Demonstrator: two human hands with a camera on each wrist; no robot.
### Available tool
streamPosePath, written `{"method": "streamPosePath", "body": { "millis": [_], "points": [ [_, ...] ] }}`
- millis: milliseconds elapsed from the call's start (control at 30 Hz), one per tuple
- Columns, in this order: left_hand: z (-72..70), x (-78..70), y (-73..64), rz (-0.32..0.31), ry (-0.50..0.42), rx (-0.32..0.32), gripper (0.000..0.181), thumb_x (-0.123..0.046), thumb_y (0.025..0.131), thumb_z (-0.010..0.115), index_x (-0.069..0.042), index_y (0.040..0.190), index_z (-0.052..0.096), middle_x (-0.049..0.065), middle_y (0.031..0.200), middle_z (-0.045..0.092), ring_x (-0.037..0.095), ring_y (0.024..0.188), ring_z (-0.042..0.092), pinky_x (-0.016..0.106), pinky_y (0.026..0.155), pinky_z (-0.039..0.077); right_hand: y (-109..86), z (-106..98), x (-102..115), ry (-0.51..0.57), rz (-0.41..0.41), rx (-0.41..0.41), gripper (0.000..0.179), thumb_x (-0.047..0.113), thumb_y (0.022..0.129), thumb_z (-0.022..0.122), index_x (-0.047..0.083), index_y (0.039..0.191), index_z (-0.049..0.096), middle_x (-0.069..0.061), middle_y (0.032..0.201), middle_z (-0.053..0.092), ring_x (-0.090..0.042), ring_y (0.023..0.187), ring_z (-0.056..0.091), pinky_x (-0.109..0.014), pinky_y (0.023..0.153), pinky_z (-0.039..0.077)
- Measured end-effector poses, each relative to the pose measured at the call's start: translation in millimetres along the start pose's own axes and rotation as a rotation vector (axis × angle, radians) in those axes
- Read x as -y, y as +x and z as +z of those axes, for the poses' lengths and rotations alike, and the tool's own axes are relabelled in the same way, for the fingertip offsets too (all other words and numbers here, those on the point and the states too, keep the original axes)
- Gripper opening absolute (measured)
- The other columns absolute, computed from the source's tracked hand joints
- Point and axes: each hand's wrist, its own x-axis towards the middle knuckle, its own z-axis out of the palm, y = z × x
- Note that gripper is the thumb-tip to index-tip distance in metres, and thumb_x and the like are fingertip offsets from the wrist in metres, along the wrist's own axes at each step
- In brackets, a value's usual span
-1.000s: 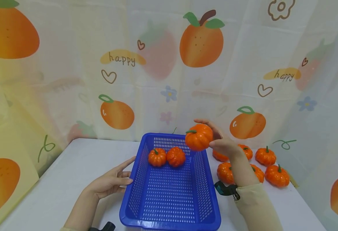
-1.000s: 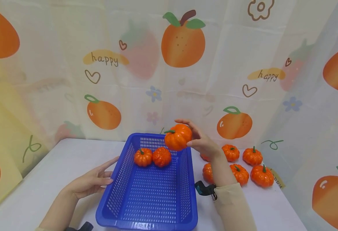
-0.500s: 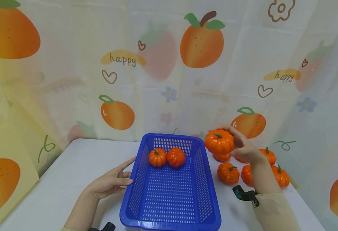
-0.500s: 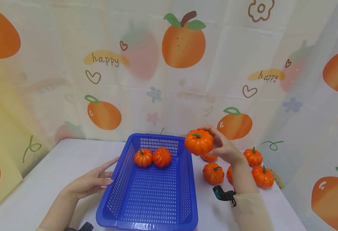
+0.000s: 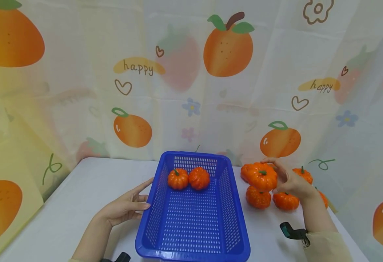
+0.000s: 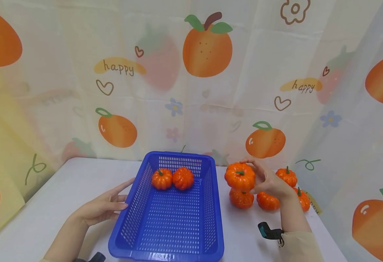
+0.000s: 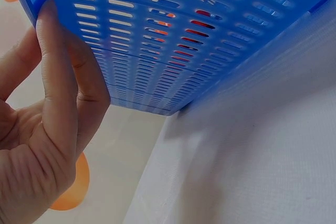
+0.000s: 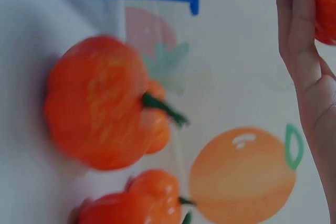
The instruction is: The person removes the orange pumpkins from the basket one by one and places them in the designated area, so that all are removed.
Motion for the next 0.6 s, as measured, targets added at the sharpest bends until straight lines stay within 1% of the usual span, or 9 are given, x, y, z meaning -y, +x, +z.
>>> {"method": "streamPosePath", "body": {
  "millis": [100, 133, 167, 233, 333, 400, 467, 533, 600],
  "points": [
    [0.3, -0.5, -0.2, 0.001, -0.004, 0.004, 0.09, -0.005, 0.097, 0.057, -0.021, 0.16, -0.005, 0.005, 0.116, 0.068, 0.013, 0.095, 0.072, 0.031, 0.083, 0.061, -12.0, -2.4, -8.8, -0.06, 0.089, -0.017, 0.082, -0.006, 0.073, 0.071, 0.016, 0.143, 0.036, 0.011, 0.148, 0.027, 0.001, 0.13, 0.041, -0.018, 0.101, 0.05],
    [0.4, -0.5, -0.4, 0.002, -0.004, 0.005, 0.09, -0.005, 0.096, 0.057, -0.021, 0.16, -0.005, 0.005, 0.116, 0.068, 0.013, 0.095, 0.072, 0.031, 0.082, 0.061, -15.3, -3.2, -11.8, -0.071, 0.113, -0.014, 0.081, -0.004, 0.073, 0.072, 0.017, 0.143, 0.036, 0.012, 0.147, 0.026, 0.002, 0.13, 0.04, -0.018, 0.101, 0.05],
    [0.4, -0.4, -0.6, 0.001, -0.005, 0.005, 0.09, -0.005, 0.096, 0.057, -0.021, 0.16, -0.005, 0.005, 0.115, 0.068, 0.013, 0.095, 0.072, 0.03, 0.082, 0.061, -18.3, -4.0, -14.7, -0.07, 0.132, 0.001, 0.081, -0.003, 0.073, 0.072, 0.018, 0.142, 0.036, 0.012, 0.147, 0.026, 0.002, 0.129, 0.039, -0.017, 0.098, 0.051],
    [0.4, -0.4, -0.6, 0.001, -0.005, 0.008, 0.09, -0.005, 0.096, 0.057, -0.021, 0.16, -0.005, 0.005, 0.115, 0.068, 0.013, 0.095, 0.072, 0.03, 0.082, 0.061, -23.5, -5.2, -20.5, -0.034, 0.16, 0.051, 0.08, -0.004, 0.075, 0.07, 0.018, 0.143, 0.035, 0.011, 0.145, 0.028, 0.0, 0.127, 0.04, -0.019, 0.097, 0.053],
    [0.0, -0.4, -0.4, 0.001, -0.004, 0.009, 0.09, -0.005, 0.096, 0.057, -0.021, 0.16, -0.005, 0.005, 0.116, 0.068, 0.013, 0.095, 0.072, 0.031, 0.083, 0.061, -29.6, -5.0, -27.3, -0.006, 0.165, 0.126, 0.077, -0.005, 0.075, 0.069, 0.015, 0.142, 0.035, 0.008, 0.143, 0.035, -0.001, 0.129, 0.041, -0.022, 0.099, 0.052],
    [-0.3, -0.4, -0.2, 0.001, -0.002, 0.008, 0.089, -0.005, 0.097, 0.057, -0.021, 0.16, -0.005, 0.006, 0.117, 0.068, 0.013, 0.095, 0.072, 0.031, 0.083, 0.061, -33.4, -3.8, -31.0, 0.012, 0.176, 0.176, 0.076, -0.005, 0.075, 0.068, 0.014, 0.141, 0.035, 0.009, 0.145, 0.037, -0.002, 0.131, 0.041, -0.025, 0.105, 0.05],
    [-0.5, -0.3, -0.1, 0.0, 0.001, 0.006, 0.09, -0.005, 0.097, 0.057, -0.021, 0.16, -0.005, 0.006, 0.118, 0.068, 0.013, 0.095, 0.072, 0.031, 0.083, 0.061, -36.8, -2.5, -33.4, 0.018, 0.193, 0.218, 0.075, -0.004, 0.075, 0.068, 0.013, 0.14, 0.036, 0.011, 0.146, 0.038, 0.0, 0.134, 0.041, -0.025, 0.108, 0.047],
    [-0.5, -0.1, -0.1, -0.002, 0.003, 0.001, 0.09, -0.005, 0.097, 0.057, -0.021, 0.16, -0.004, 0.006, 0.118, 0.067, 0.013, 0.094, 0.072, 0.032, 0.084, 0.061, -40.0, -0.9, -35.2, 0.036, 0.232, 0.247, 0.075, -0.004, 0.075, 0.068, 0.013, 0.141, 0.036, 0.013, 0.146, 0.039, 0.002, 0.134, 0.04, -0.023, 0.108, 0.046],
    [-0.4, 0.3, -0.3, -0.003, 0.004, -0.003, 0.09, -0.005, 0.097, 0.057, -0.022, 0.16, -0.004, 0.006, 0.119, 0.067, 0.013, 0.094, 0.072, 0.032, 0.084, 0.061, -42.6, 0.7, -36.9, 0.05, 0.272, 0.271, 0.075, -0.005, 0.076, 0.068, 0.01, 0.141, 0.035, 0.013, 0.147, 0.04, 0.003, 0.134, 0.04, -0.023, 0.109, 0.044]
  ]
}}
